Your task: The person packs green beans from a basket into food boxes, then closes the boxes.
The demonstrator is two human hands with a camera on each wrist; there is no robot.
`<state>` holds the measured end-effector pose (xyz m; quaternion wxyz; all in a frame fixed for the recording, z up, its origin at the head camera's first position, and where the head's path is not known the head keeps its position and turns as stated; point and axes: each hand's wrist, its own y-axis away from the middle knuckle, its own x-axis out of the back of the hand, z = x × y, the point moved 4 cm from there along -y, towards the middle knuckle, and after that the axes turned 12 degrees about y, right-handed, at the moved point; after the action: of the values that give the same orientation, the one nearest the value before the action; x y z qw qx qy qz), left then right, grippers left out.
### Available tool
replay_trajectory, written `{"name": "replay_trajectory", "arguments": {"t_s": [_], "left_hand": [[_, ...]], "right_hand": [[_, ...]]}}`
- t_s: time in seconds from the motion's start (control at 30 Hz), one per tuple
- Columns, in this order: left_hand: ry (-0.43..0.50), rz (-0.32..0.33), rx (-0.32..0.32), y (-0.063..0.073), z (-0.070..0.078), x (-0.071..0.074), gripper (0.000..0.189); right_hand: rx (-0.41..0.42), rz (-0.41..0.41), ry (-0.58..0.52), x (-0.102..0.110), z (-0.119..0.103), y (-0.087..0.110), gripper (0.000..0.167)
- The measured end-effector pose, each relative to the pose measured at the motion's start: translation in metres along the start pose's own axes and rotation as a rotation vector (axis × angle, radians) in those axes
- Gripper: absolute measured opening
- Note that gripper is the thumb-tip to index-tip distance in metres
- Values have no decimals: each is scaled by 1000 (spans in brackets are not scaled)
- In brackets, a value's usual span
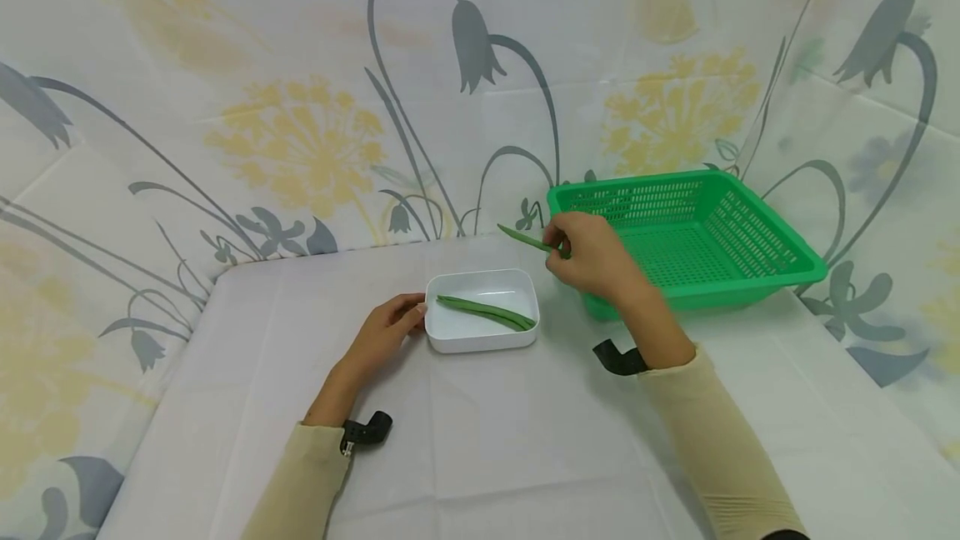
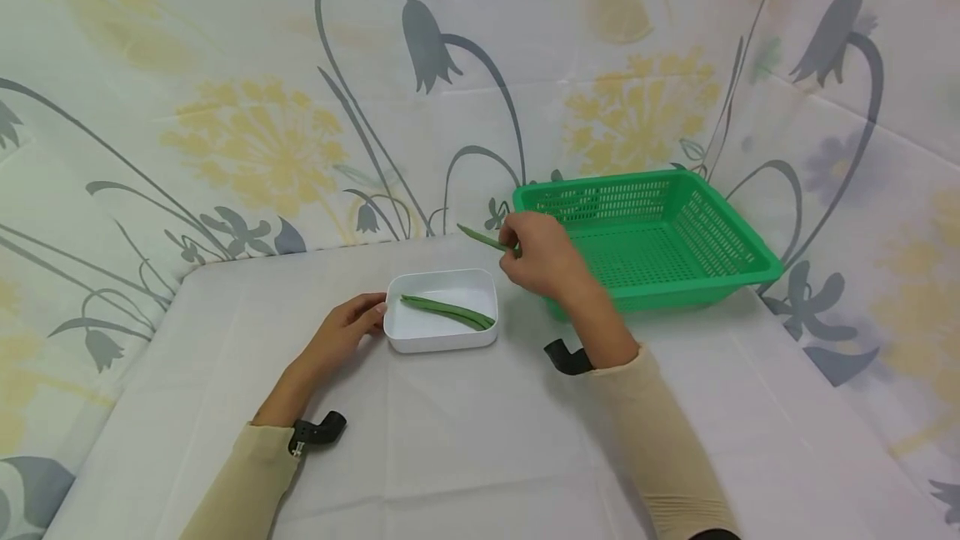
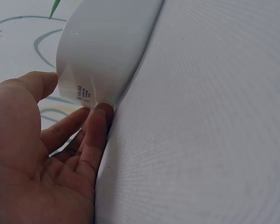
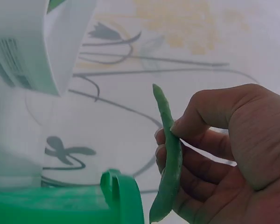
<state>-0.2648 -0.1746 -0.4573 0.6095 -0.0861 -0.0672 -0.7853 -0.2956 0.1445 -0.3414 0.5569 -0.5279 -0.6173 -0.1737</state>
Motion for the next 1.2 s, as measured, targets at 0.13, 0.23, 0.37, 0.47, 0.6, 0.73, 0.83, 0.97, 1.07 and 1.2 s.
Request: {"name": "replay_trajectory", "arguments": {"t_s": [0.13,0.23,0.37,0.47,0.6,0.73,0.83,0.97,1.07,1.2], "left_hand": [[0,6,-3,-8,-19,3,45],[8,5,-9,-10,-24,4,46],[14,-4,-9,-11,-26,5,47],[12,-8,-7,-11,-26,6,47],[3,-11,-7,-10,-25,6,48],[-4,-12,-7,-10,-25,6,47],[-1,-12,-8,-10,-25,6,47],[-9,-12,-12,-10,-24,6,47],[-20,-9,-16,-10,-24,6,47],[-24,-6,-18,-9,-23,6,47]], "right_hand": [[32,-15,1,-11,-12,0,13],[50,-24,-7,-19,-19,0,12],[89,-24,-3,-32,-25,-1,10],[121,-18,13,-42,-29,-1,11],[141,-27,27,-54,-35,0,14],[148,-47,36,-63,-41,2,16],[147,-72,39,-70,-44,2,16],[152,-110,25,-79,-48,3,13],[151,-120,9,-86,-51,4,13],[143,-111,-9,-93,-54,5,12]]}}
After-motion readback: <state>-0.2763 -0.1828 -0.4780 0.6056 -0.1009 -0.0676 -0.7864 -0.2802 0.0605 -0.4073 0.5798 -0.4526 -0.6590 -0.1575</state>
